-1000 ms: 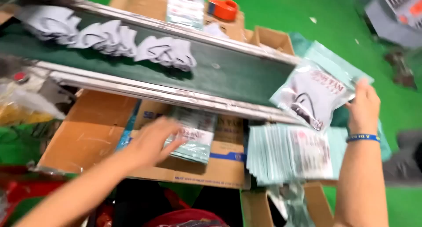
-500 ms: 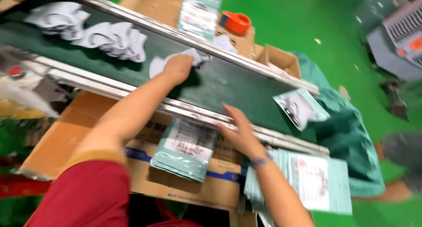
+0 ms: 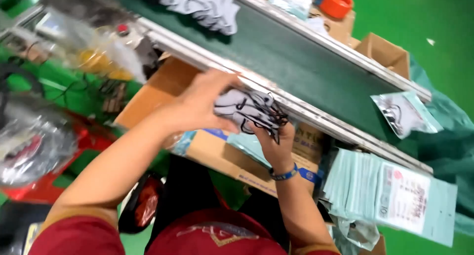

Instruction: The recorder is taking face masks from a conveyor belt and packing them into plastic bags.

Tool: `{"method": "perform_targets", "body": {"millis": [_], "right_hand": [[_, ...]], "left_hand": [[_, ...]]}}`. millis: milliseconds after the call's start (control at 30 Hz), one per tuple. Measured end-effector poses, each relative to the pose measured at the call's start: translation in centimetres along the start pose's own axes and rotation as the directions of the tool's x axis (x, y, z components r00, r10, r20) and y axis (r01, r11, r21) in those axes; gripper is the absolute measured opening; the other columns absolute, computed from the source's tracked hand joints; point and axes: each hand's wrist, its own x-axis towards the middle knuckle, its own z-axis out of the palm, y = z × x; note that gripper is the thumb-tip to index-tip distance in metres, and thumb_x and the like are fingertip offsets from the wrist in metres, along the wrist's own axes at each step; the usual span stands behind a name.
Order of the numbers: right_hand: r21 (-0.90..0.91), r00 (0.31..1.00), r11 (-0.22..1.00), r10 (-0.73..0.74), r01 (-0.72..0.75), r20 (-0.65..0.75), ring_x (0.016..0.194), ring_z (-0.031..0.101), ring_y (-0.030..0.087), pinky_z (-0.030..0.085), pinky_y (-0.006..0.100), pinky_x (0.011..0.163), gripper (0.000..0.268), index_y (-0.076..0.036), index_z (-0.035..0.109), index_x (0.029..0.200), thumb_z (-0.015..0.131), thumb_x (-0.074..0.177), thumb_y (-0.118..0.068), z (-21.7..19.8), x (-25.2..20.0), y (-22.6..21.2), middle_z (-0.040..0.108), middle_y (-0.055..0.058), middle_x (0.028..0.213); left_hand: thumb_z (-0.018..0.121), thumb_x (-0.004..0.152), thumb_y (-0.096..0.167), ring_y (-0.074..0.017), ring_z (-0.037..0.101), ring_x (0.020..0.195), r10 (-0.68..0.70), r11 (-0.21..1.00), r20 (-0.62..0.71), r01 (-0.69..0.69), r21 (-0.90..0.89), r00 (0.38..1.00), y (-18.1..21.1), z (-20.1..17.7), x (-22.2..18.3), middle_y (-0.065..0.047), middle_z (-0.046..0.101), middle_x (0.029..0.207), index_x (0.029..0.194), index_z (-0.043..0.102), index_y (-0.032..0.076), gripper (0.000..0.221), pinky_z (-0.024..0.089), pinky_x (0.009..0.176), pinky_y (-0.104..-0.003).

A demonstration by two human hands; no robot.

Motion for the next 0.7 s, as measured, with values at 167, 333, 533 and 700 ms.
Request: {"method": "perform_targets", "body": {"millis": [167, 333, 533, 700], "right_hand": [[0.065, 0.941, 0.994, 0.059, -0.085, 0.334, 0.101, 0.068, 0.014, 0.058, 0.032, 0.091, 0.049, 0.000, 0.067, 0.118, 0.089, 0.075, -0.002, 4.2, 0.7, 7.8, 0.073, 0.006, 0.112], [-0.108, 0.805, 0.918, 0.388, -0.383, 0.449, 0.104, 0.064, 0.014, 0.054, 0.031, 0.091, 0.066, -0.002, 0.060, 0.127, 0.091, 0.068, -0.004, 6.9, -1.0, 12.6, 0.069, 0.004, 0.116], [-0.166, 0.900, 0.982, 0.156, -0.095, 0.407, 0.109, 0.067, 0.021, 0.054, 0.033, 0.094, 0.052, -0.002, 0.063, 0.119, 0.083, 0.072, -0.006, 8.0, -2.3, 13.2, 0.069, 0.010, 0.116], [-0.325, 0.885, 0.933, 0.015, 0.155, 0.464, 0.104, 0.061, 0.034, 0.051, 0.036, 0.094, 0.062, 0.000, 0.063, 0.123, 0.084, 0.065, -0.009, 8.1, -2.1, 12.4, 0.061, 0.015, 0.109]], "left_hand": [[0.090, 0.067, 0.045, -0.0374, 0.052, 0.130, -0.237, 0.970, 0.135, 0.241, -0.020, 0.962, -12.1, 7.3, -7.5, -0.016, 0.060, 0.134, 0.135, 0.059, 0.013, 0.081, 0.043, 0.110, -0.046], [0.095, 0.061, 0.041, -0.0421, 0.037, 0.140, -0.329, 0.941, 0.072, 0.334, -0.061, 0.942, -16.2, 9.5, -11.9, -0.023, 0.044, 0.149, 0.140, 0.054, 0.012, 0.094, 0.030, 0.113, -0.051], [0.095, 0.066, 0.037, -0.0390, 0.036, 0.150, -0.179, 0.977, -0.049, 0.171, -0.127, 0.983, -17.5, 11.8, -14.0, -0.022, 0.046, 0.154, 0.138, 0.054, 0.011, 0.087, 0.027, 0.122, -0.053], [0.093, 0.057, 0.021, -0.0407, 0.037, 0.146, -0.147, 0.989, -0.058, 0.149, 0.022, 0.987, -17.3, 11.9, -14.5, -0.023, 0.046, 0.150, 0.136, 0.051, 0.009, 0.090, 0.024, 0.118, -0.060]]}}
